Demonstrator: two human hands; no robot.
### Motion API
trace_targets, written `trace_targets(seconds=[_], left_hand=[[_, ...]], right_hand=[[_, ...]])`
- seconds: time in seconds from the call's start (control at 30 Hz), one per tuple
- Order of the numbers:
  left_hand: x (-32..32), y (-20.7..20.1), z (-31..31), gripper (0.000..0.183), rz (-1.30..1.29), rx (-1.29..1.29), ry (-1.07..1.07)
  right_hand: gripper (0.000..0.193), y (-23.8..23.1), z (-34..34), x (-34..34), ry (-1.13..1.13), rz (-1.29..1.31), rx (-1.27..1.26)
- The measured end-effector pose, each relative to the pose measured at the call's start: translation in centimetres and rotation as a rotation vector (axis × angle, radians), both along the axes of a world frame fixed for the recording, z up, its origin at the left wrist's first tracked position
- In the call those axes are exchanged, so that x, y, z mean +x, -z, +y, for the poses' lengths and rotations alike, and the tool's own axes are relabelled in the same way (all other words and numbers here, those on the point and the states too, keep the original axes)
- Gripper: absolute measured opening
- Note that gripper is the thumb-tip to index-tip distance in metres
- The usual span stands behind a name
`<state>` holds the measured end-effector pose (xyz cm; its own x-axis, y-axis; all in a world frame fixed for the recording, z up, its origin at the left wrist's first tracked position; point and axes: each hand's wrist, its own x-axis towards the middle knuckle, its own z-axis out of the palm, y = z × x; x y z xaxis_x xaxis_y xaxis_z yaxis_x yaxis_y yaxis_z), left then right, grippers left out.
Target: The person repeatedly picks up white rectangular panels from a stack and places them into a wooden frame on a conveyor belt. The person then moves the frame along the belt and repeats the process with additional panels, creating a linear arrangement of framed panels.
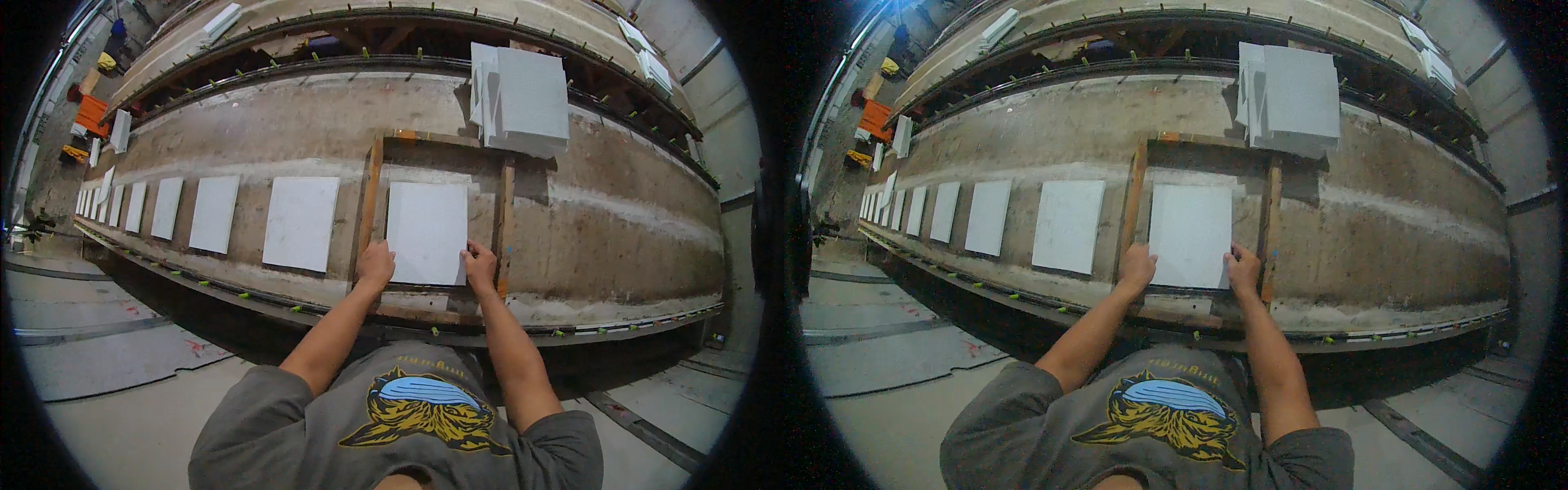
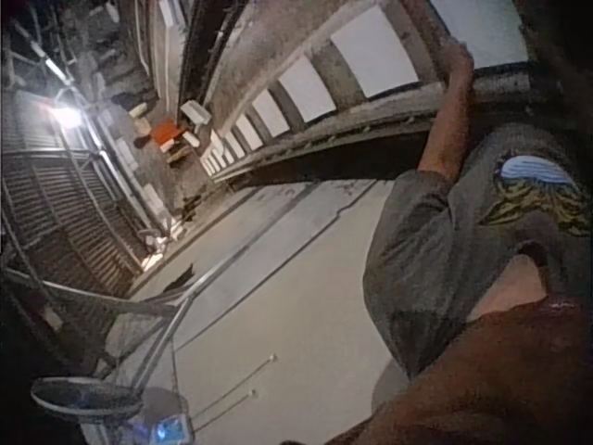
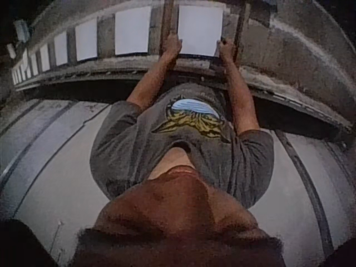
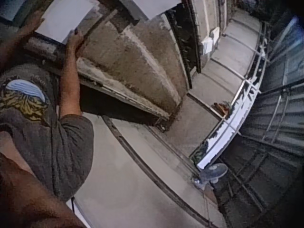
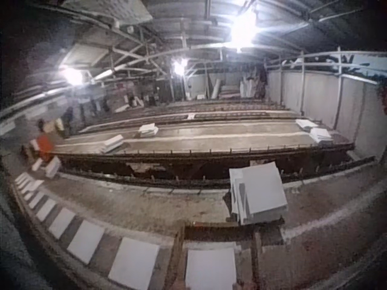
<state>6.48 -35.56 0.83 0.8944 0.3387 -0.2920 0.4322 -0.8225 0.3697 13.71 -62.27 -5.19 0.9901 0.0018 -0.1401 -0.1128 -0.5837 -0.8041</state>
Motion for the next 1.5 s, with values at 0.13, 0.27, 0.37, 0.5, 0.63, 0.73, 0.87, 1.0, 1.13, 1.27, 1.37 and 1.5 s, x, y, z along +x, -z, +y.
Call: trace_targets(seconds=[0.13,0.27,0.37,0.5,0.63,0.73,0.87,1.0,1.13,1.27,1.37,1.5], left_hand=[[-0.4,1.1,0.3,0.025,-0.095,0.009,0.022],[0.0,0.0,0.2,0.03,0.034,-0.038,-0.007],[0.2,-0.4,0.2,0.033,0.062,-0.037,-0.012],[0.3,-1.0,0.0,0.036,0.092,-0.05,-0.039],[0.2,-0.5,0.1,0.026,0.042,0.006,-0.003],[0.2,-0.1,0.2,0.025,0.048,-0.006,-0.018],[0.4,-0.7,0.3,0.033,0.066,-0.038,-0.002],[0.4,-0.6,0.3,0.029,0.04,-0.028,0.009],[0.2,0.8,0.5,0.024,-0.075,0.007,0.018],[0.4,1.9,0.8,0.023,0.022,-0.004,0.067],[0.3,2.5,0.7,0.023,-0.046,-0.01,0.014],[0.4,1.4,0.5,0.026,0.031,-0.005,0.049]], right_hand=[[0.039,-1.0,0.1,0.1,0.0,0.035,0.025],[0.039,-2.4,0.5,-0.1,0.007,0.071,0.037],[0.04,-1.9,0.2,0.0,-0.009,0.062,0.003],[0.04,-2.2,0.3,0.0,0.002,0.098,0.015],[0.04,-2.1,0.3,0.0,0.0,0.08,-0.012],[0.04,-2.8,0.4,-0.1,-0.004,0.113,-0.021],[0.041,-2.5,0.3,-0.2,-0.003,0.107,-0.021],[0.041,-2.0,0.3,-0.4,0.008,0.085,-0.005],[0.04,-3.9,0.7,-0.6,0.005,0.15,0.006],[0.04,0.0,-0.2,-0.8,0.019,-0.012,0.009],[0.04,0.3,-0.3,-0.8,0.0,-0.008,0.026],[0.04,0.9,-0.5,-0.8,0.002,0.01,0.022]])
